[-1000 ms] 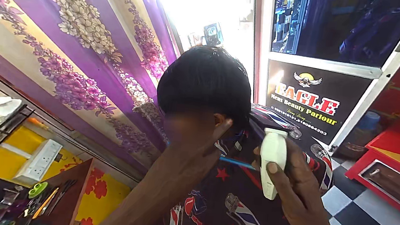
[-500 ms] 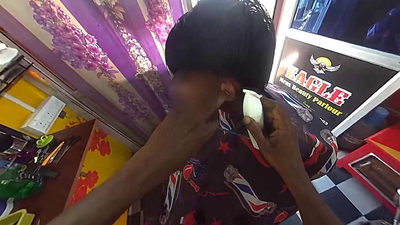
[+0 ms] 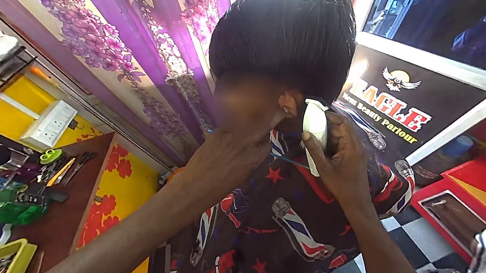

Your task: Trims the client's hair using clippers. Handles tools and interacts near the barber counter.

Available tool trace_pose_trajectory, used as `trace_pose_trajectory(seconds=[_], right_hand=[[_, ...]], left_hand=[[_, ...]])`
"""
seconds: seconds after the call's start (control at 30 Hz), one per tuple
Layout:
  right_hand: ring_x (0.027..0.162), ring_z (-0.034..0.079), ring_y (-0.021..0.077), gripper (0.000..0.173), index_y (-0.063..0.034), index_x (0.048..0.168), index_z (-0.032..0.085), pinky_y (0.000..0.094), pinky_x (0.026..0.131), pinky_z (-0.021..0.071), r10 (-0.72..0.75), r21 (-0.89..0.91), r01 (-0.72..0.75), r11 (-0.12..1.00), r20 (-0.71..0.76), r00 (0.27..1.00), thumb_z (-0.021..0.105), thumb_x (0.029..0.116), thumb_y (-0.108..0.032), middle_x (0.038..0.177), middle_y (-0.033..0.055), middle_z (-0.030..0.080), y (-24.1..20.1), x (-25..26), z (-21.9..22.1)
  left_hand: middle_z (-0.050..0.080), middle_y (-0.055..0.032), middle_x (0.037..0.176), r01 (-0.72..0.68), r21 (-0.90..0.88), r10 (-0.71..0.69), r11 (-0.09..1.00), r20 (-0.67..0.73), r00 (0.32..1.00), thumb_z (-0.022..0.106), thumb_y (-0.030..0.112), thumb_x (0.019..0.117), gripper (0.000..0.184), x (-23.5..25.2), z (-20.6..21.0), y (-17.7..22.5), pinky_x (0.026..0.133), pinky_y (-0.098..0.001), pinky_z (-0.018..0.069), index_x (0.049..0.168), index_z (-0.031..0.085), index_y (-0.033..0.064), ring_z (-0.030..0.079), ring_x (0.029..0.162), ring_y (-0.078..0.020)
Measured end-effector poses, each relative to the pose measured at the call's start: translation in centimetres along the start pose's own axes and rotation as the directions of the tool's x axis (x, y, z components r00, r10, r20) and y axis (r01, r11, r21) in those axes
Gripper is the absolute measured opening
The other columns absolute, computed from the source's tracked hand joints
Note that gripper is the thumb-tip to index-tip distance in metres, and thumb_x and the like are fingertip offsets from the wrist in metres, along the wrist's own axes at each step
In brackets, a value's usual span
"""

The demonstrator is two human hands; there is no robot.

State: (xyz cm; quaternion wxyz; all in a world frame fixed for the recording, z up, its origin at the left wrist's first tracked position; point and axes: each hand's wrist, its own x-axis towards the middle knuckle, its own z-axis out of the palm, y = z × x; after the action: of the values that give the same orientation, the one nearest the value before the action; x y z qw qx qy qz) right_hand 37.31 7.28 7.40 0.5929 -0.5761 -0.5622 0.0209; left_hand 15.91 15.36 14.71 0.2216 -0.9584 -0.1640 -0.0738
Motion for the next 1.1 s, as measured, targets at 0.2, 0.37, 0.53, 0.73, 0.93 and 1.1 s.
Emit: trace_pose_trajectory(seconds=[0.2, 0.37, 0.53, 0.73, 0.93, 1.1], right_hand=[[0.079, 0.069, 0.0044, 0.045, -0.0112, 0.134, 0.057, 0.0236, 0.065, 0.0596, -0.006, -0.010, 0.006, 1.000, 0.013, 1.000, 0.068, 0.0979, -0.035, 0.102, -0.0008, 0.072, -0.2, 0.5, -0.1], [0.082, 0.069, 0.0047, 0.044, -0.0098, 0.133, 0.058, 0.0236, 0.068, 0.0598, -0.038, -0.038, 0.039, 0.998, 0.024, 0.999, 0.068, 0.0977, -0.035, 0.104, -0.0004, 0.071, -0.4, 0.8, 0.0], [0.084, 0.069, 0.0044, 0.045, -0.0092, 0.133, 0.058, 0.0232, 0.070, 0.0593, -0.063, -0.084, 0.065, 0.994, 0.031, 0.998, 0.068, 0.0972, -0.034, 0.105, 0.0009, 0.072, -0.7, 1.1, 0.0], [0.086, 0.069, 0.0076, 0.046, -0.0075, 0.133, 0.060, 0.0272, 0.073, 0.0591, -0.106, -0.159, 0.110, 0.981, 0.035, 0.994, 0.068, 0.0962, -0.034, 0.106, 0.0040, 0.071, -1.1, 1.5, -0.1], [0.090, 0.069, 0.0127, 0.046, -0.0060, 0.133, 0.060, 0.0315, 0.076, 0.0592, -0.163, -0.237, 0.168, 0.957, 0.042, 0.986, 0.069, 0.0956, -0.033, 0.110, 0.0076, 0.071, -1.4, 1.7, -0.2], [0.090, 0.070, 0.0172, 0.047, -0.0049, 0.132, 0.061, 0.0351, 0.075, 0.0590, -0.189, -0.290, 0.195, 0.937, 0.050, 0.981, 0.070, 0.0946, -0.032, 0.110, 0.0100, 0.071, -1.7, 1.9, -0.2]], left_hand=[[0.029, -0.0030, 0.167, -0.003, 0.032, 0.003, 0.999, 0.008, 1.000, 0.071, 0.002, 0.0899, 0.021, 0.0, 0.2, 0.0, 0.070, -0.0396, 0.0524, 0.110, 0.074, 0.0103, 0.062, 0.104, -0.0263], [0.029, -0.0022, 0.167, 0.002, 0.031, -0.002, 1.000, 0.014, 1.000, 0.073, 0.004, 0.0895, 0.022, 0.0, 0.3, 0.0, 0.072, -0.0393, 0.0526, 0.111, 0.074, 0.0101, 0.062, 0.106, -0.0259], [0.030, -0.0019, 0.167, 0.003, 0.029, -0.003, 1.000, -0.001, 1.000, 0.071, 0.007, 0.0919, 0.024, -0.2, 0.4, 0.0, 0.071, -0.0390, 0.0521, 0.115, 0.075, 0.0121, 0.062, 0.105, -0.0251], [0.030, -0.0017, 0.167, 0.007, 0.000, -0.007, 1.000, -0.013, 1.000, 0.073, 0.008, 0.0910, 0.021, -0.2, 0.5, -0.1, 0.070, -0.0409, 0.0531, 0.112, 0.074, 0.0120, 0.063, 0.103, -0.0262], [0.030, -0.0009, 0.167, 0.005, 0.015, -0.005, 1.000, -0.021, 1.000, 0.071, 0.008, 0.0925, 0.019, -0.3, 0.4, -0.1, 0.070, -0.0399, 0.0524, 0.111, 0.074, 0.0129, 0.063, 0.104, -0.0255], [0.029, -0.0017, 0.167, 0.000, 0.023, 0.001, 1.000, -0.024, 1.000, 0.073, 0.009, 0.0909, 0.019, -0.3, 0.4, -0.1, 0.069, -0.0396, 0.0521, 0.109, 0.075, 0.0114, 0.063, 0.102, -0.0252]])
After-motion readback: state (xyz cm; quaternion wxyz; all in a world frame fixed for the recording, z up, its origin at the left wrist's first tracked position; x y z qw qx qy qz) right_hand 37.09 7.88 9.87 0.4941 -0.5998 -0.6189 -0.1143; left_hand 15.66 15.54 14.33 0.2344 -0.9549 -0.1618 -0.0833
